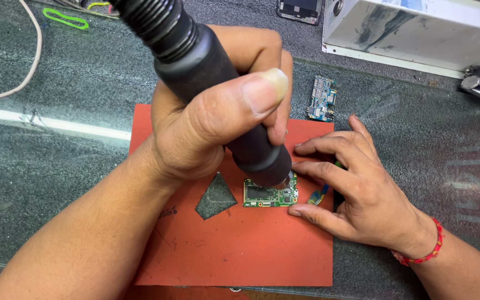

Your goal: The person uses a heat gun to heat a small circuit board resting on a red mat on a workbench. They use their hands to hold the board and steady the components while applying heat.

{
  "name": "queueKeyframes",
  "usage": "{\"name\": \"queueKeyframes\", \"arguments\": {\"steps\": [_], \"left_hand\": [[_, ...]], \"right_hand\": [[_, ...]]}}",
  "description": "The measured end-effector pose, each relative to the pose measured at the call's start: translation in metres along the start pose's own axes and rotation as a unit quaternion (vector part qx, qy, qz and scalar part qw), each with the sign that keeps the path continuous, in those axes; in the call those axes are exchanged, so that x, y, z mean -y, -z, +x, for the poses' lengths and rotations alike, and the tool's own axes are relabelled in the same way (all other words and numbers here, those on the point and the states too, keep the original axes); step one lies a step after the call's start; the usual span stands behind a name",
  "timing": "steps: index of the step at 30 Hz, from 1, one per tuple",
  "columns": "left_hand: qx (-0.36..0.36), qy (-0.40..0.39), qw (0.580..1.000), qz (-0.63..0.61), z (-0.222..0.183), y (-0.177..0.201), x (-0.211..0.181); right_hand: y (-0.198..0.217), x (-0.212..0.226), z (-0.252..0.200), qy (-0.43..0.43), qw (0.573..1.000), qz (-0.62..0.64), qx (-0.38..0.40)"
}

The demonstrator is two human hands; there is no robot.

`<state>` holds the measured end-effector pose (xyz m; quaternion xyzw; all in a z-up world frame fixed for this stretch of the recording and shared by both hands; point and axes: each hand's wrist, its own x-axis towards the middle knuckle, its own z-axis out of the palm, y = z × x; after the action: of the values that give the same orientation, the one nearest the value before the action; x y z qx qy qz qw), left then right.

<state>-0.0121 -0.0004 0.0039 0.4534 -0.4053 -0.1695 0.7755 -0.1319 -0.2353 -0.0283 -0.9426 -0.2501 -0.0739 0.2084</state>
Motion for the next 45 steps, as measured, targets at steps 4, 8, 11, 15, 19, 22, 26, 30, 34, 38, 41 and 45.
{"name": "queueKeyframes", "arguments": {"steps": [4,8,11,15,19,22,26,30,34,38,41,45], "left_hand": [[0.017,0.031,0.999,-0.015,-0.0022,0.0015,-0.0015],[0.033,0.035,0.999,-0.023,-0.0025,0.0022,-0.0003],[0.03,0.02,0.999,-0.033,-0.0016,0.0008,0.0027],[0.015,0.005,0.999,-0.034,-0.0009,-0.0004,0.006],[0.03,0.031,0.999,-0.031,-0.005,0.0028,0.0027],[0.012,0.014,1.0,-0.022,-0.0031,0.0012,0.0069],[-0.012,0.001,1.0,0.0,-0.0005,0.0017,0.0054],[0.013,0.041,0.999,-0.024,-0.0034,0.0034,0.0026],[0.008,0.012,1.0,-0.022,-0.002,0.0011,0.0072],[-0.021,0.014,0.999,-0.019,-0.0003,0.0016,0.0048],[-0.002,0.019,1.0,0.009,-0.0007,0.0027,0.0009],[0.016,0.04,0.999,-0.025,-0.0036,0.0013,0.0032]], "right_hand": [[0.0007,-0.0005,-0.0015,0.007,1.0,0.002,0.005],[0.0009,0.0003,-0.0009,0.006,1.0,0.0,0.008],[0.0004,-0.0003,-0.0002,0.009,1.0,0.0,0.008],[0.0002,-0.0001,0.0001,0.008,1.0,0.004,0.008],[0.0008,-0.0004,-0.0008,0.007,1.0,0.004,0.009],[-0.0001,-0.0007,-0.0014,0.009,1.0,0.003,0.01],[-0.0004,-0.0002,-0.0004,0.009,1.0,0.001,0.005],[-0.0005,-0.0005,-0.0015,0.009,1.0,0.004,0.006],[-0.0009,-0.0004,-0.0013,0.011,1.0,0.006,0.003],[-0.0013,-0.0008,-0.0016,0.01,1.0,0.005,0.004],[-0.0008,-0.0011,-0.0012,0.01,1.0,0.004,0.005],[-0.0012,-0.0013,-0.0021,0.014,1.0,0.003,0.007]]}}
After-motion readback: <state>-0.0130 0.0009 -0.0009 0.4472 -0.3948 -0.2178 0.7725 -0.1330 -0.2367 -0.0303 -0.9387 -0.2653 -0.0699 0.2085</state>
